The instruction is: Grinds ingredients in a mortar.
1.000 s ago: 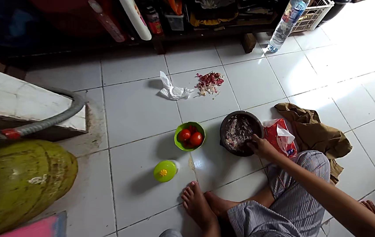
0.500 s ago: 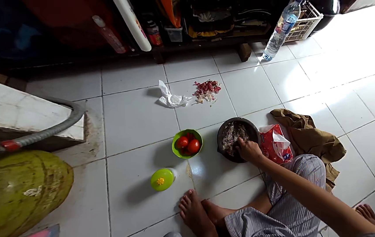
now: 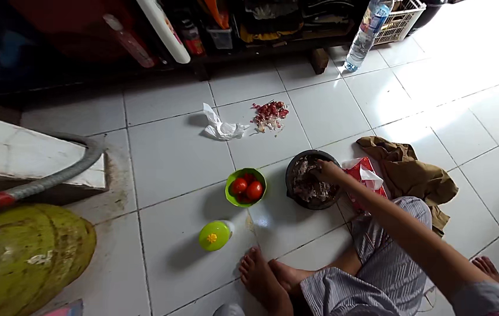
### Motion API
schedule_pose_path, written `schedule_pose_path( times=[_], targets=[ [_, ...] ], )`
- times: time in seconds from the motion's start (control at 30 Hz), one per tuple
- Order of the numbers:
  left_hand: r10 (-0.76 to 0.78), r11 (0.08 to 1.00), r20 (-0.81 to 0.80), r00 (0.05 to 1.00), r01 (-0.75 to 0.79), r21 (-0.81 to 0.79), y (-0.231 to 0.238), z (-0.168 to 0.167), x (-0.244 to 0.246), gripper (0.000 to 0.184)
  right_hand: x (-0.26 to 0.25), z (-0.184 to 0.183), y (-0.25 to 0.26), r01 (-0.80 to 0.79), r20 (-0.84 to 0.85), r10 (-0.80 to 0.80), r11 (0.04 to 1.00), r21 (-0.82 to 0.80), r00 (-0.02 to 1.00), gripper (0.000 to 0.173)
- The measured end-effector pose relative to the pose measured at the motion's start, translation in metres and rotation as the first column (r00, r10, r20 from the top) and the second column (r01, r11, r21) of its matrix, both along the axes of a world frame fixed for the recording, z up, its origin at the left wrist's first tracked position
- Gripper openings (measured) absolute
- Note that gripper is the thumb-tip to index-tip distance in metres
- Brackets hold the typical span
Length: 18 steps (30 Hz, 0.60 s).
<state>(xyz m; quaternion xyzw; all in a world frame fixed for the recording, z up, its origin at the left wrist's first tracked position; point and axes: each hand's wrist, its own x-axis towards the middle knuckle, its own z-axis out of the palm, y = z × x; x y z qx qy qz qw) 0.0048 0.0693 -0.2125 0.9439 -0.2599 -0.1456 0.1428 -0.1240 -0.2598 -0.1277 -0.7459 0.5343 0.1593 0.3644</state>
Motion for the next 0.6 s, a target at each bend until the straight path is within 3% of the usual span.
schedule_pose_path(
  times=[0.1, 0.17, 0.27, 0.37, 0.43, 0.53, 0.6],
  targets=[
    [-0.015, 1.000, 0.021, 1.000, 0.016, -0.016, 0.002, -0.007, 0.000, 0.043, -0.035, 0.001, -0.002, -0.079, 0.046, 0.076, 0.994, 0.072, 0.996, 0.047],
    [0.003, 0.999, 0.024, 1.000, -0.002, -0.035, 0.000, -0.011, 0.000, 0.042, -0.045, 0.004, 0.030, -0.077, 0.019, 0.076, 0.994, 0.072, 0.997, 0.052],
    [0.009, 1.000, 0.023, 1.000, -0.008, -0.015, 0.000, -0.009, -0.002, 0.043, -0.012, 0.011, 0.077, -0.122, -0.119, 0.115, 0.991, -0.058, 0.986, 0.053],
    [0.002, 0.999, 0.022, 1.000, -0.003, 0.047, -0.004, -0.006, 0.001, 0.041, 0.016, 0.009, 0.043, -0.134, -0.129, 0.118, 0.984, -0.118, 0.985, 0.047],
    [-0.034, 0.994, 0.006, 0.999, 0.033, 0.106, -0.001, -0.002, 0.001, 0.043, 0.015, 0.007, 0.018, -0.071, -0.099, 0.065, 0.996, -0.060, 0.993, 0.048],
    [-0.017, 0.996, -0.007, 1.000, 0.018, 0.087, -0.001, -0.003, 0.001, 0.045, 0.001, 0.006, 0.035, -0.052, -0.073, 0.055, 0.998, 0.047, 0.996, 0.055],
    [0.005, 1.000, 0.006, 1.000, -0.005, 0.023, -0.001, -0.009, 0.001, 0.047, 0.004, 0.013, 0.049, -0.110, -0.142, 0.106, 0.994, -0.019, 0.984, 0.052]
  ],
)
